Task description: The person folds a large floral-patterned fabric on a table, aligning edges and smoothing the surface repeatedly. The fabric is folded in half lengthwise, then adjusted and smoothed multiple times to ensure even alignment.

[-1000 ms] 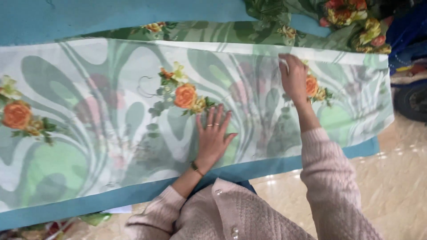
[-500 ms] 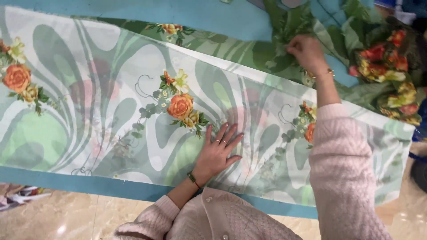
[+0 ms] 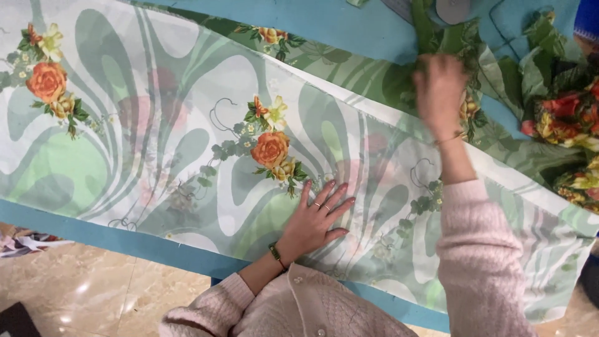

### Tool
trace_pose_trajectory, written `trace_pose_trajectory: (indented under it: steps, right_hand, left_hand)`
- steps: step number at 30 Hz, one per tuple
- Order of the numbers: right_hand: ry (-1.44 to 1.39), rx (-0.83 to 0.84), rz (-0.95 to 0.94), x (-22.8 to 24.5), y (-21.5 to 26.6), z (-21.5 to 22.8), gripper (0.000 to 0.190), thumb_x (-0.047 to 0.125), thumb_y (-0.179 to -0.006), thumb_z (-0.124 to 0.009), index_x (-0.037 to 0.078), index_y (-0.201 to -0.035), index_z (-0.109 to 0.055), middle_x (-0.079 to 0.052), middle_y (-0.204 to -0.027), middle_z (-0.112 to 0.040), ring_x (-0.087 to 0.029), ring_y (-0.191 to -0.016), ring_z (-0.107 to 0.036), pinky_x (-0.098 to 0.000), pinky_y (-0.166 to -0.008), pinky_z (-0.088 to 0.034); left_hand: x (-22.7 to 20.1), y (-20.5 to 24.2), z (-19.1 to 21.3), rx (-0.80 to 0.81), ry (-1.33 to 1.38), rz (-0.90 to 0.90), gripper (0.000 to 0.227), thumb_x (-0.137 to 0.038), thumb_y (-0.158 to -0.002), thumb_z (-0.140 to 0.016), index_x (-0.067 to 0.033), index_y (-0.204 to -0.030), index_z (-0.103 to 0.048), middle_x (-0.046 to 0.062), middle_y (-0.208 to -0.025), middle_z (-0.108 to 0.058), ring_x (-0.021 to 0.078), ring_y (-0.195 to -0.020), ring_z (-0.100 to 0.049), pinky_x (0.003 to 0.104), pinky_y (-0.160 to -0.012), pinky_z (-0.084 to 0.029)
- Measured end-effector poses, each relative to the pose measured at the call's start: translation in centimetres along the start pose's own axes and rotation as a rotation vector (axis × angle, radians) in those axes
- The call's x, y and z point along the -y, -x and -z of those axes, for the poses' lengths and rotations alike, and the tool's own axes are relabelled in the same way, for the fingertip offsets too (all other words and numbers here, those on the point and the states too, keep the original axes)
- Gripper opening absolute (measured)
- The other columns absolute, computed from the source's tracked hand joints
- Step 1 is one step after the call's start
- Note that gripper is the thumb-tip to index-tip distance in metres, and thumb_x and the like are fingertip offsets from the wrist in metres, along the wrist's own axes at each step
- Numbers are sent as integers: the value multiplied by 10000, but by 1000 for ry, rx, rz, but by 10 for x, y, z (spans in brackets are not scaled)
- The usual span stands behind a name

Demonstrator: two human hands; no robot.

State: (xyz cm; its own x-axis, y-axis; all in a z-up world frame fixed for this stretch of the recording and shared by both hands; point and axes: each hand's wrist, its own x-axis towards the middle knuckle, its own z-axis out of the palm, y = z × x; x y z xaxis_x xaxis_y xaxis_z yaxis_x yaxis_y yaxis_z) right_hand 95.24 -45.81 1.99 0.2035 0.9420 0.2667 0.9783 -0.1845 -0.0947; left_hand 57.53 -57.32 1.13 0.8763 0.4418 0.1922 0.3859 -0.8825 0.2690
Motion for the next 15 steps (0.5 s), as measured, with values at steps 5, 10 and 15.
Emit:
trace_pose_trajectory:
  steps: [5, 10, 15]
  right_hand:
    - [-336, 125, 435, 100, -13, -41, 327, 321, -1074, -583, 204, -1375, -639, -161, -1251, -588, -397, -1161, -569, -527, -918, -475]
    - [-151, -17, 443, 107, -100, -64, 332, 293, -1008, -686, 108, -1283, -684, -162, -1156, -587, -333, -1008, -559, -469, -781, -461]
    - [-26, -250, 160, 133, -115, -77, 351, 202, -987, -746, 37, -1284, -659, -229, -1154, -570, -423, -997, -529, -533, -756, -460]
  left_hand:
    - [-4, 2, -18, -174, 18, 24, 689, -655, -979, -447, -242, -1530, -481, 78, -1650, -393, 314, -1526, -353, 713, -1171, -285]
    - [0, 4, -7, -65, 48, -3, 775, -658, -955, -643, -216, -1564, -459, 75, -1684, -296, 315, -1566, -279, 697, -1198, -281]
    - [1, 6, -7, -41, 125, 8, 777, -629, -977, -622, -204, -1594, -414, 74, -1704, -245, 335, -1585, -240, 697, -1241, -193]
